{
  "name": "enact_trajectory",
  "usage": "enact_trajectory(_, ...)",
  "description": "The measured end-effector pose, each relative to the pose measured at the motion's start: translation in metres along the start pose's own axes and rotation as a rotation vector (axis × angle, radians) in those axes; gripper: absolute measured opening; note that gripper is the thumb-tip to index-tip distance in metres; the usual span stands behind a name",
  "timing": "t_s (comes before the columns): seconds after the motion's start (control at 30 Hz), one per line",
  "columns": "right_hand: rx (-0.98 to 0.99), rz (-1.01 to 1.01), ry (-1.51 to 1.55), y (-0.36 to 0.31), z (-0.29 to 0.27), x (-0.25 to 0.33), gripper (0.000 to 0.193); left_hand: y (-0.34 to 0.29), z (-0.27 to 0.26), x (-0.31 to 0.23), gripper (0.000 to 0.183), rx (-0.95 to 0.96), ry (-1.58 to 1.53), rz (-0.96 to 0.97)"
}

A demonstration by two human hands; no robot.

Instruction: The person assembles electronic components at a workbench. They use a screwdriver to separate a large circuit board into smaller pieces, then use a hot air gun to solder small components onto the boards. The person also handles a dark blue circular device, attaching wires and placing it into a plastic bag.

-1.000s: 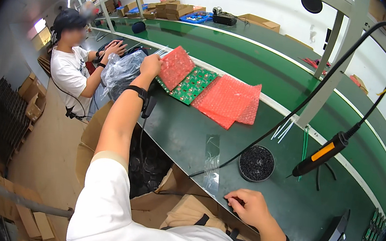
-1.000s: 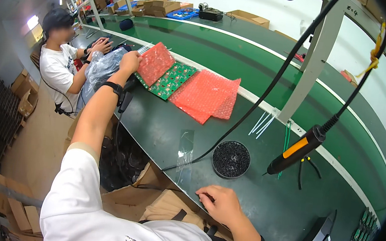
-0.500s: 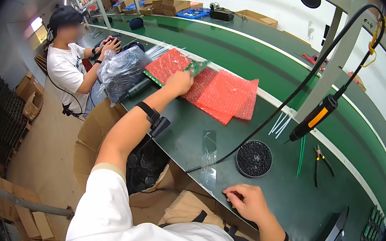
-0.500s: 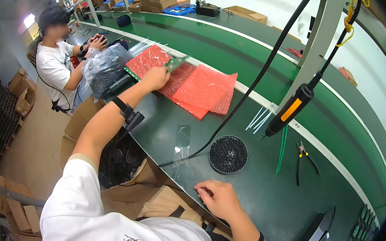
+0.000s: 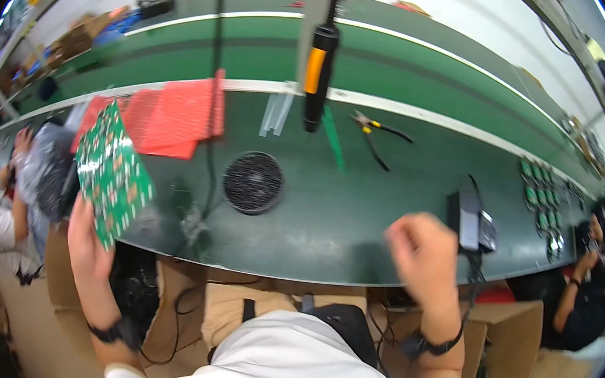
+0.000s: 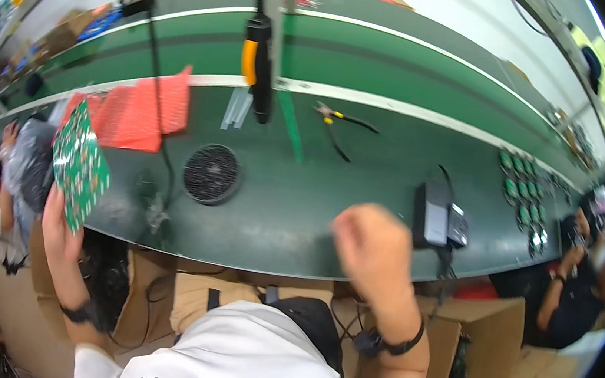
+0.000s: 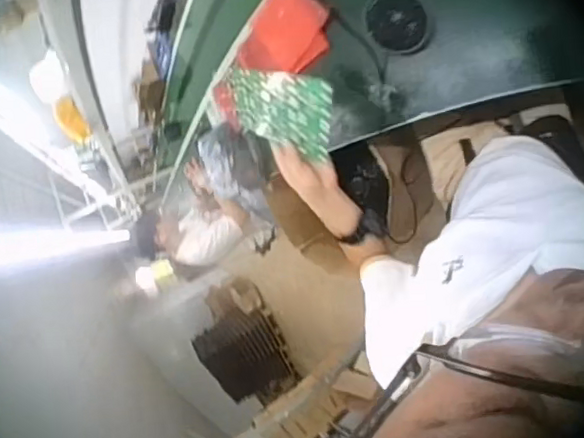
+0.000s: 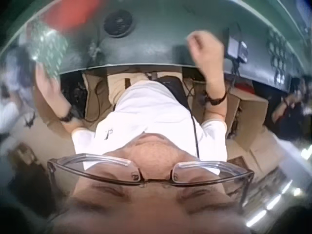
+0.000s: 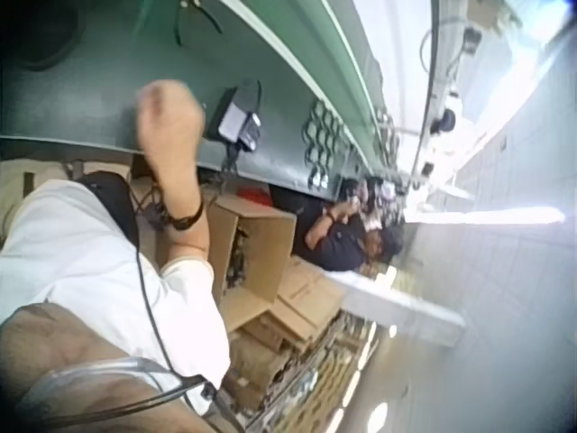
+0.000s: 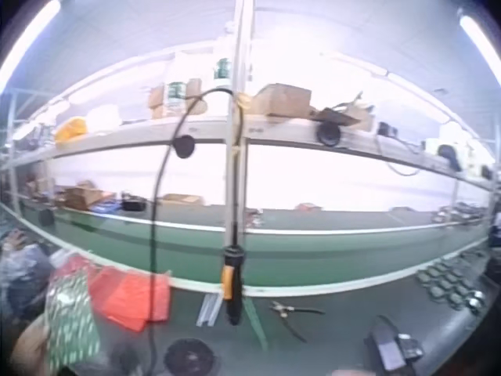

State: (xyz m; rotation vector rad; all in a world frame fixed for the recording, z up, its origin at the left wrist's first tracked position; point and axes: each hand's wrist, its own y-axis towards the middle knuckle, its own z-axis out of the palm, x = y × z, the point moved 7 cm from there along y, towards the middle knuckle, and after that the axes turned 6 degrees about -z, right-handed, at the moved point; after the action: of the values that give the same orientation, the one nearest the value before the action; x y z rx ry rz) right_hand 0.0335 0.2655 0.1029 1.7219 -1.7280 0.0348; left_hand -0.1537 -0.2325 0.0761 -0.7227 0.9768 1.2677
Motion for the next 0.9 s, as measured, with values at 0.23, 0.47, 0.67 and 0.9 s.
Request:
enact_trajectory(0.23,-0.16,-0.073,-0.44,0.056,0.028,-0.12,0.044,-0.099,0.152,0.115,0.05,0.178,-0.214,-0.374)
enact_trajectory(0.47,0.106,0.105,-0.579,0.138,0.114,-0.147,0.056,-0.088,0.206,0.194,0.034,0.282,0.132,-0.575)
enact_trajectory(0.67,0.012,0.519,0.561,0.037,0.062,-0.125,0.027,-0.081,0.203,0.202,0.034,0.297,0.003,-0.597)
enact_trajectory(0.9,0.021,0.578,0.977,-0.13,0.046,-0.014,0.032,-0.07,0.217,0.196,0.044,0.253,0.084,-0.342)
